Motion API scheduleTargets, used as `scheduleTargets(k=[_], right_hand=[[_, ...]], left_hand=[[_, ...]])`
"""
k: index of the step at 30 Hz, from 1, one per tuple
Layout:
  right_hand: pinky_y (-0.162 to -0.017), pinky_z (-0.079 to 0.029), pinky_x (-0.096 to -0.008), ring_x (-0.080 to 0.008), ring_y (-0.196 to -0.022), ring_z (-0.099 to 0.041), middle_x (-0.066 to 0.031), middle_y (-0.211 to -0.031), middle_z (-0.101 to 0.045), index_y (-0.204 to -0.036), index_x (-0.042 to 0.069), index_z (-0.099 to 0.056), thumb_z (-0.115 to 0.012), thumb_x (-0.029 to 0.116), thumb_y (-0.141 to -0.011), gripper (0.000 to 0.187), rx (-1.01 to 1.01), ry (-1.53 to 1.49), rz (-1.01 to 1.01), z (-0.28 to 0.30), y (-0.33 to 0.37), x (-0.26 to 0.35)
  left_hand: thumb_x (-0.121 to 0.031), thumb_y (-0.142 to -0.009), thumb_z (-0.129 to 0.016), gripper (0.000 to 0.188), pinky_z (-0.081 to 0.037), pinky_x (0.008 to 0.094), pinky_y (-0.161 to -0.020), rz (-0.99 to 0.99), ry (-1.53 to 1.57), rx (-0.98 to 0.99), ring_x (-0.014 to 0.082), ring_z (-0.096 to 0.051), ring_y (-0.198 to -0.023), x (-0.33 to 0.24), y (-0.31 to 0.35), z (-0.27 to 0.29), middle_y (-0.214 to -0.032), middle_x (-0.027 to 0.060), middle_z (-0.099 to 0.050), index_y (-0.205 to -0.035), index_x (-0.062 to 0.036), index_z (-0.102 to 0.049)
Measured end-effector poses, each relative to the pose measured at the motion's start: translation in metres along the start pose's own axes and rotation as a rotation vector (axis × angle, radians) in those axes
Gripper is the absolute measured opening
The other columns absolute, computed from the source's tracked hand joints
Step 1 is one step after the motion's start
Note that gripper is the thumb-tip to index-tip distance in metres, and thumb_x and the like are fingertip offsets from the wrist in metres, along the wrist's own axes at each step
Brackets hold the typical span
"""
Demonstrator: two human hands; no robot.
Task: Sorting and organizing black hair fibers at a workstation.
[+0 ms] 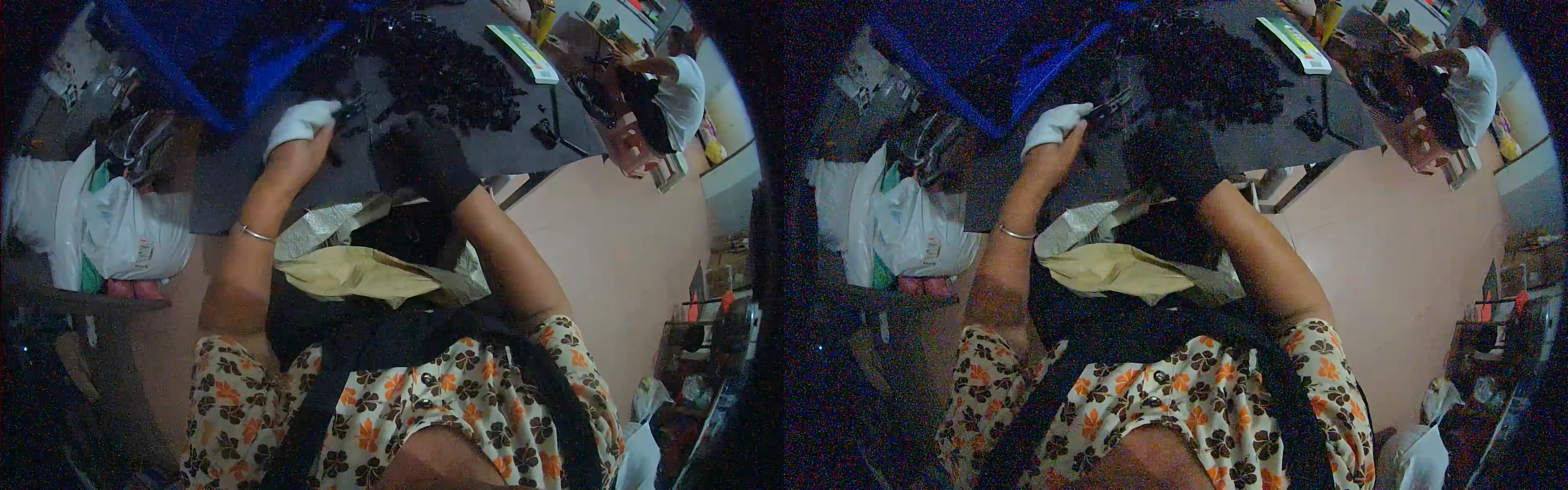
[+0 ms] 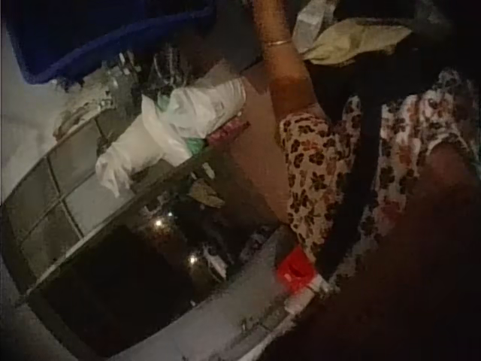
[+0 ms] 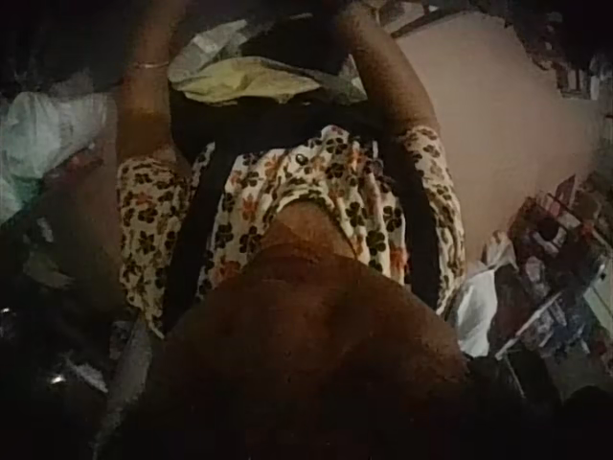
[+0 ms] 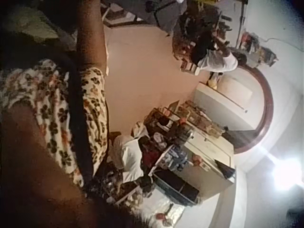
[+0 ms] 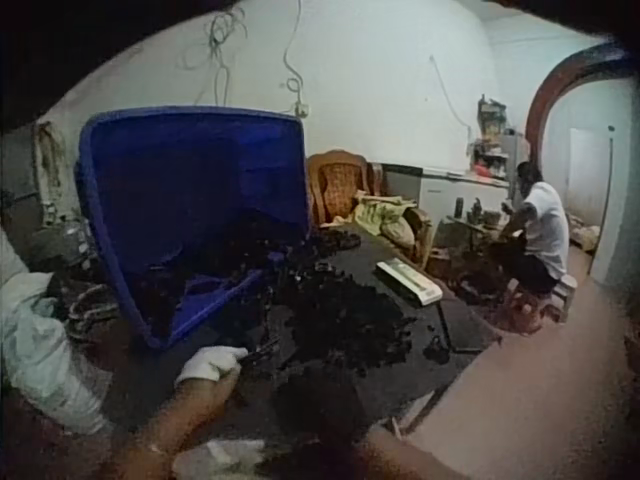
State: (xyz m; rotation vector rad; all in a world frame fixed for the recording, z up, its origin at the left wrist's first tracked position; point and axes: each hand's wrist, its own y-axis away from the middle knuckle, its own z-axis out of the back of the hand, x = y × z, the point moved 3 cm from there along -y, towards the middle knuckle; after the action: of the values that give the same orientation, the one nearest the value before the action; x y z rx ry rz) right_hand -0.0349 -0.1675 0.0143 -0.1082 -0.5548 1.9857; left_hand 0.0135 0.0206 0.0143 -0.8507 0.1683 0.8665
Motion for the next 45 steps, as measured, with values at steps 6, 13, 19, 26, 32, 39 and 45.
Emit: scheduleTargets(k=[6,13,19,26,32,39,45], right_hand=[[-0.064,-0.045,-0.0402,-0.0323,-0.075,-0.056,-0.0161,-0.085,-0.058,-0.082,0.006,-0.059,-0.063,0.011,-0.064,0.019,-0.044,-0.196,0.056,-0.002,0.003,0.0],[-0.066,-0.046,-0.0353,-0.0298,-0.077,-0.057,-0.0115,-0.082,-0.058,-0.081,0.005,-0.058,-0.062,0.006,-0.064,0.018,-0.273,-0.342,0.159,0.028,0.029,0.021],[-0.065,-0.047,-0.0371,-0.0293,-0.081,-0.057,-0.0106,-0.085,-0.058,-0.082,0.006,-0.058,-0.064,0.008,-0.063,0.021,-0.271,-0.357,0.324,0.048,0.042,0.045],[-0.073,-0.045,-0.0394,-0.0301,-0.086,-0.054,-0.0121,-0.093,-0.056,-0.089,0.008,-0.059,-0.074,0.029,-0.054,0.044,-0.104,-0.3,0.328,0.045,0.046,0.042],[-0.069,-0.047,-0.036,-0.0291,-0.079,-0.057,-0.0113,-0.085,-0.057,-0.085,0.006,-0.059,-0.066,0.016,-0.065,0.024,-0.209,-0.22,0.487,0.05,0.051,0.052],[-0.074,-0.045,-0.037,-0.0265,-0.085,-0.054,-0.0114,-0.09,-0.056,-0.091,0.003,-0.053,-0.067,0.018,-0.069,0.03,-0.282,-0.624,0.097,0.02,0.056,0.037],[-0.068,-0.045,-0.0266,-0.0138,-0.075,-0.054,-0.0055,-0.082,-0.054,-0.088,0.0,-0.051,-0.06,0.012,-0.077,0.019,-0.208,-1.119,-0.204,0.014,0.05,0.049]], left_hand=[[-0.004,-0.081,-0.054,0.023,-0.048,0.0263,-0.064,0.485,0.817,0.01,0.0168,-0.061,-0.078,-0.007,0.019,0.01,-0.095,0.0093,-0.059,-0.103,-0.0005,-0.056],[0.004,-0.077,-0.056,0.031,-0.049,0.0235,-0.06,0.462,0.731,0.126,0.0172,-0.06,-0.079,-0.059,0.035,0.02,-0.098,0.0107,-0.057,-0.107,0.0002,-0.054],[0.001,-0.074,-0.059,0.03,-0.045,0.0287,-0.077,0.043,0.276,0.108,0.0188,-0.055,-0.088,-0.083,0.042,0.03,-0.1,0.0105,-0.059,-0.104,-0.0023,-0.058],[0.0,-0.075,-0.06,0.028,-0.044,0.0274,-0.081,0.178,0.488,0.165,0.016,-0.055,-0.091,-0.096,0.046,0.032,-0.102,0.0086,-0.059,-0.103,-0.0001,-0.056],[-0.003,-0.081,-0.056,0.021,-0.047,0.0223,-0.07,0.453,0.857,0.163,0.0099,-0.056,-0.083,-0.089,0.054,0.019,-0.103,0.0075,-0.058,-0.101,0.0016,-0.056],[-0.003,-0.08,-0.056,0.017,-0.048,0.0305,-0.073,0.17,0.375,-0.083,0.0223,-0.06,-0.084,-0.09,0.066,0.016,-0.096,0.0138,-0.061,-0.097,0.0015,-0.058],[0.003,-0.068,-0.053,0.025,-0.045,0.0334,-0.084,-0.22,0.05,0.024,0.0369,-0.055,-0.095,-0.133,0.056,0.019,-0.101,0.0196,-0.057,-0.092,0.0036,-0.059]])
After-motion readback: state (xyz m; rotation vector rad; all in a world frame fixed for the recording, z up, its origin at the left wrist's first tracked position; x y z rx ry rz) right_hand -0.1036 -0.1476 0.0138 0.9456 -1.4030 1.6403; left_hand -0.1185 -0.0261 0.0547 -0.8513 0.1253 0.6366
